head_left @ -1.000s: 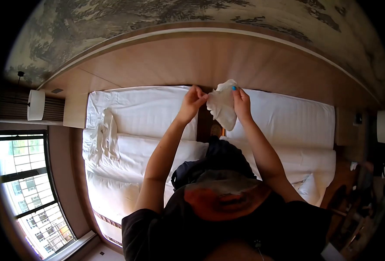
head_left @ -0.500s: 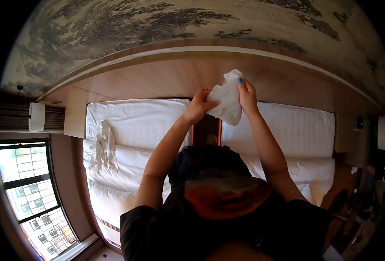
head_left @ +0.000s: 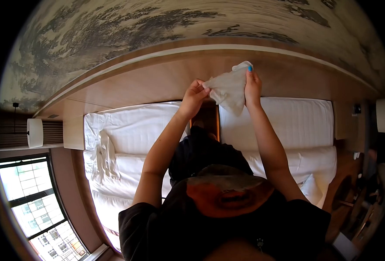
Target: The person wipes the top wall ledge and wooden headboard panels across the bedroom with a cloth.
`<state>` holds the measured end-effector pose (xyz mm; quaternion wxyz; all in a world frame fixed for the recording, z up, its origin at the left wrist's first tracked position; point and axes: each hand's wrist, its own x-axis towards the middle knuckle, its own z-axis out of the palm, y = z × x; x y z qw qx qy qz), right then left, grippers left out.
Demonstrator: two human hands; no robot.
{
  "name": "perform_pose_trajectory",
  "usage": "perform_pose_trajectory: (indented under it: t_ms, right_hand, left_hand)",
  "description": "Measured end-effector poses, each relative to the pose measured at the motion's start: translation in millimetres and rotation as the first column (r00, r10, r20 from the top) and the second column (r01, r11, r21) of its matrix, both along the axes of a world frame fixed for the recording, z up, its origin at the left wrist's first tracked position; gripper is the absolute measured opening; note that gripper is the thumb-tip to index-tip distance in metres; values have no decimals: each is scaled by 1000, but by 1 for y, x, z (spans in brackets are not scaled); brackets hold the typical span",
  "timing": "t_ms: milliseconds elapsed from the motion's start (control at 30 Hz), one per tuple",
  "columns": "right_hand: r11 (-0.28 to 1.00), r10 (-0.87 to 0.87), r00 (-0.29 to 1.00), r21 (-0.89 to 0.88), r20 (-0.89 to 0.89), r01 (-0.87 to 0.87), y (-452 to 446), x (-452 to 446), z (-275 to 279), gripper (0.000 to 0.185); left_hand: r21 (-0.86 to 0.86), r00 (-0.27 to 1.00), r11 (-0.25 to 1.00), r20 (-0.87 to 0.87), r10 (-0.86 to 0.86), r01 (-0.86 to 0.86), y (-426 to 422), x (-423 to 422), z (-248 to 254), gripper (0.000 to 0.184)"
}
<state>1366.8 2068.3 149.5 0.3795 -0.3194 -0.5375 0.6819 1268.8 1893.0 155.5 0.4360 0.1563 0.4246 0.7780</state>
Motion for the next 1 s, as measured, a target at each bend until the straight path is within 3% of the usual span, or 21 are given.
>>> perform_pose_trajectory:
  t_ms: [33, 100, 200, 300, 400, 500, 600, 700, 800, 833, 867, 933, 967, 1000]
  right_hand:
    - [1000, -6, 1000, 19, 10, 6, -2, 1, 3, 38]
    - [998, -10, 999, 57, 31, 8, -8, -1, 10, 37]
    - [992, -32, 993, 123, 117, 18, -14, -16, 6, 37]
    - [990, -9, 1000, 141, -4, 9, -26, -39, 11, 36]
    - [986, 0, 1000, 164, -23, 4, -35, -61, 13, 36]
    - [975, 3, 1000, 223, -19, 1, -48, -82, 19, 34]
    - [895, 92, 990, 426, 111, -131, -63, -98, 26, 33]
    - [818, 283, 943, 470, 174, -332, -73, -117, 31, 28]
    - [436, 582, 656, 496, 481, -751, -83, -134, 74, 23]
    - [177, 580, 483, 477, 656, -861, -82, -145, 78, 20]
    - [163, 616, 455, 462, 643, -872, -89, -153, 84, 19]
    - [133, 681, 401, 434, 613, -891, -109, -167, 97, 18]
    - [255, 754, 418, 361, 507, -897, -114, -174, 96, 23]
    - [231, 742, 399, 354, 539, -906, -114, -180, 90, 28]
  left_hand:
    - [-44, 966, 995, -248, 76, -90, 2, -3, -5, 10]
    - [-52, 704, 954, -687, 180, -294, 4, -10, -7, 12]
    - [84, 638, 909, -686, 350, -409, 4, -14, 0, 13]
    - [107, 614, 863, -660, 433, -494, -2, -25, 2, 12]
    - [38, 479, 783, -773, 417, -621, -14, -45, -7, 13]
    - [-33, 280, 691, -927, 249, -722, -29, -66, -11, 19]
    - [-503, 544, 616, -827, -140, -607, -50, -85, 1, 32]
    - [-250, 548, 783, -825, 136, -570, -77, -111, -23, 51]
    - [36, 288, 850, -933, 217, -525, -103, -116, 32, 64]
    - [-37, 279, 861, -952, 124, -508, -106, -119, 44, 63]
    - [-108, 265, 865, -964, 30, -490, -110, -122, 55, 61]
    - [-453, 522, 855, -808, -274, -253, -121, -139, 56, 56]
    - [-462, 550, 855, -789, -275, -236, -125, -146, 55, 39]
    - [-481, 611, 852, -744, -272, -206, -130, -152, 55, 34]
